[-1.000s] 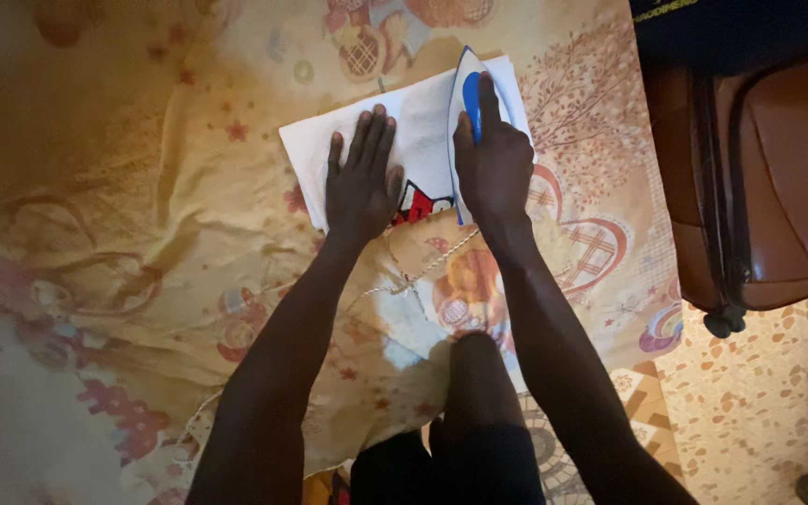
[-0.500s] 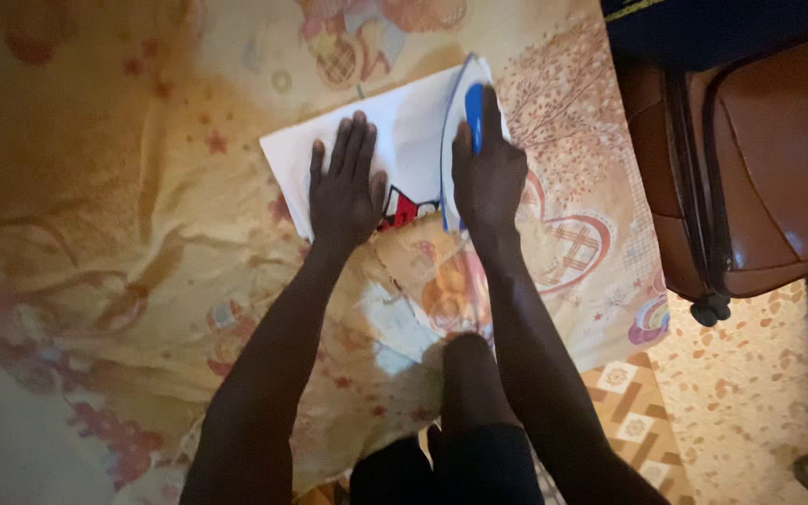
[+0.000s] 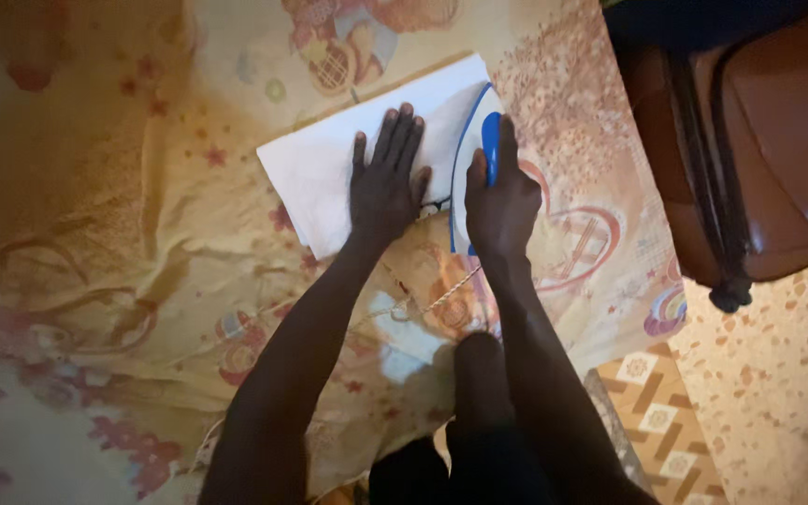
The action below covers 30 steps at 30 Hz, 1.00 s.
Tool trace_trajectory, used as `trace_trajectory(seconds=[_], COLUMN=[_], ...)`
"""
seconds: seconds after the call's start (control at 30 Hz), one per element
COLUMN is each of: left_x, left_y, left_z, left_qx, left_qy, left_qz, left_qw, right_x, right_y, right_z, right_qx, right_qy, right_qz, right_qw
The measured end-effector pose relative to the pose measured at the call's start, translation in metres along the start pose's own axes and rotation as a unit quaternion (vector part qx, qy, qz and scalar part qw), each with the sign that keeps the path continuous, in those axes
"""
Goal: The person irons a white shirt on a bed, folds the shirt, and then places the folded shirt into a suitcase.
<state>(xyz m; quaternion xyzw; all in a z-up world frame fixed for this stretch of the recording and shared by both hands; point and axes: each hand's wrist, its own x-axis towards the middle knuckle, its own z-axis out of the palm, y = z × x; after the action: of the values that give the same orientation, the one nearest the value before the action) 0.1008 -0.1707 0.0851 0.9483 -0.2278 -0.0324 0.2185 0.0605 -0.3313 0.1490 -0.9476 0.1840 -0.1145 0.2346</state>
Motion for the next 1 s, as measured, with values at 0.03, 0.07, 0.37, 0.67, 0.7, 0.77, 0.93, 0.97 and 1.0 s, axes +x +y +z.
trace_trajectory(seconds=[0.03, 0.07, 0.37, 0.67, 0.7, 0.77, 0.93, 0.97, 1.0], left_x=[-0.004, -0.002, 0.002, -0.067, -0.083, -0.098, -0.128, -0.131, -0.133], left_y=[0.001, 0.002, 0.005, -0.029, -0.038, -0.053, -0.075, -0.08, -0.086], left_z=[-0.002, -0.004, -0.005, 0.001, -0.003, -0.005, -0.001, -0.001, -0.002], left_qx=[-0.001, -0.002, 0.001, -0.044, -0.028, -0.011, -0.306, -0.304, -0.354], left_qy=[-0.006, -0.005, -0.004, 0.172, 0.219, 0.276, 0.263, 0.267, 0.262], left_qz=[0.001, -0.005, -0.007, -0.219, -0.229, -0.233, -0.401, -0.405, -0.39], left_qw=[1.0, 1.0, 1.0, 0.959, 0.948, 0.932, 0.822, 0.82, 0.809], right_x=[-0.004, -0.002, 0.001, -0.036, -0.038, -0.044, -0.055, -0.058, -0.06], right_y=[0.001, 0.003, 0.01, -0.027, -0.035, -0.057, -0.097, -0.103, -0.107], right_z=[-0.002, -0.003, -0.013, -0.025, -0.02, -0.006, 0.033, 0.04, 0.045], right_qx=[-0.001, 0.009, 0.066, 0.137, 0.169, 0.192, 0.208, 0.202, 0.196], right_qy=[-0.003, 0.001, 0.032, -0.133, -0.195, -0.147, -0.225, -0.231, -0.236], right_qz=[0.006, -0.005, -0.029, -0.008, 0.022, -0.069, -0.059, -0.07, -0.08], right_qw=[1.0, 1.0, 0.997, 0.982, 0.966, 0.968, 0.95, 0.949, 0.949])
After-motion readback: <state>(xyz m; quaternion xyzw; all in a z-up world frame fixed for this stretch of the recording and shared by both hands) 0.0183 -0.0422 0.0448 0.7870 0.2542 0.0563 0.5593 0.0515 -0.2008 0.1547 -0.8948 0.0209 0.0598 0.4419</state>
